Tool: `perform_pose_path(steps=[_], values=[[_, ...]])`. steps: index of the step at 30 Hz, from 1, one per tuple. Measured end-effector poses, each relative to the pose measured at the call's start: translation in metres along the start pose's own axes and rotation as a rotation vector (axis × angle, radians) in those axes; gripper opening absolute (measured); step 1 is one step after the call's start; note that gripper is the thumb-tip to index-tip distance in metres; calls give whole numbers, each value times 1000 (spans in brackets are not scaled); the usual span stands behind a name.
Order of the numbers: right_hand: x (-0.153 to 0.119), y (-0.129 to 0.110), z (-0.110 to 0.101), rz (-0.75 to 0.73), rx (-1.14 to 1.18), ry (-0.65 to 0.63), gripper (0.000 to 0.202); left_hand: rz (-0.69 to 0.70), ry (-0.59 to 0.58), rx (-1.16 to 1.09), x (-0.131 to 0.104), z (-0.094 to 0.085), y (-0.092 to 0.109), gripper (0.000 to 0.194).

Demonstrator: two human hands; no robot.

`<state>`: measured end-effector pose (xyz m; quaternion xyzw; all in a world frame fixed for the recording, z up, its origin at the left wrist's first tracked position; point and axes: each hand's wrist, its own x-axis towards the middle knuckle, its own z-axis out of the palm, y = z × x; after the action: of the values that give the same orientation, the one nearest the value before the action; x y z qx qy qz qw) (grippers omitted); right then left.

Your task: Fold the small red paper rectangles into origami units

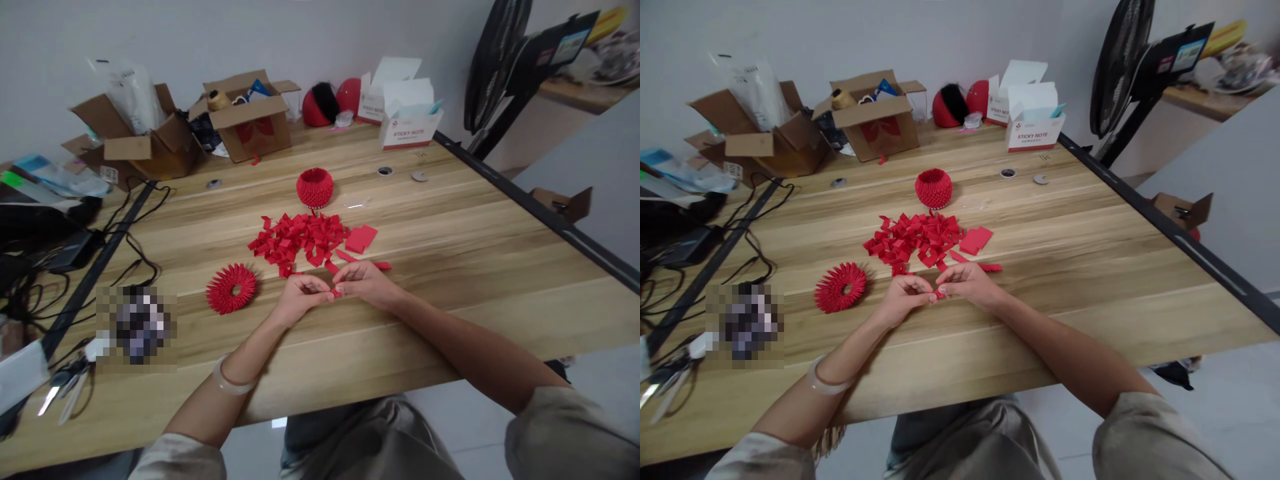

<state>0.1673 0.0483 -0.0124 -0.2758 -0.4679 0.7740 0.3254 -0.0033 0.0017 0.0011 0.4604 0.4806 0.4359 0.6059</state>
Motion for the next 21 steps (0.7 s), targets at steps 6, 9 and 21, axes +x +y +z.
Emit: perform_pose_path(steps=[6,9,21], values=[[0,-1,1,-7,-95,63,27,44,41,76,-2,5,3,20],[-3,-1,5,-74,-182,80,23,66,78,116,-1,6,2,17],[-5,0,9,-398,-448,75,16,139,154,110,-1,4,0,20]])
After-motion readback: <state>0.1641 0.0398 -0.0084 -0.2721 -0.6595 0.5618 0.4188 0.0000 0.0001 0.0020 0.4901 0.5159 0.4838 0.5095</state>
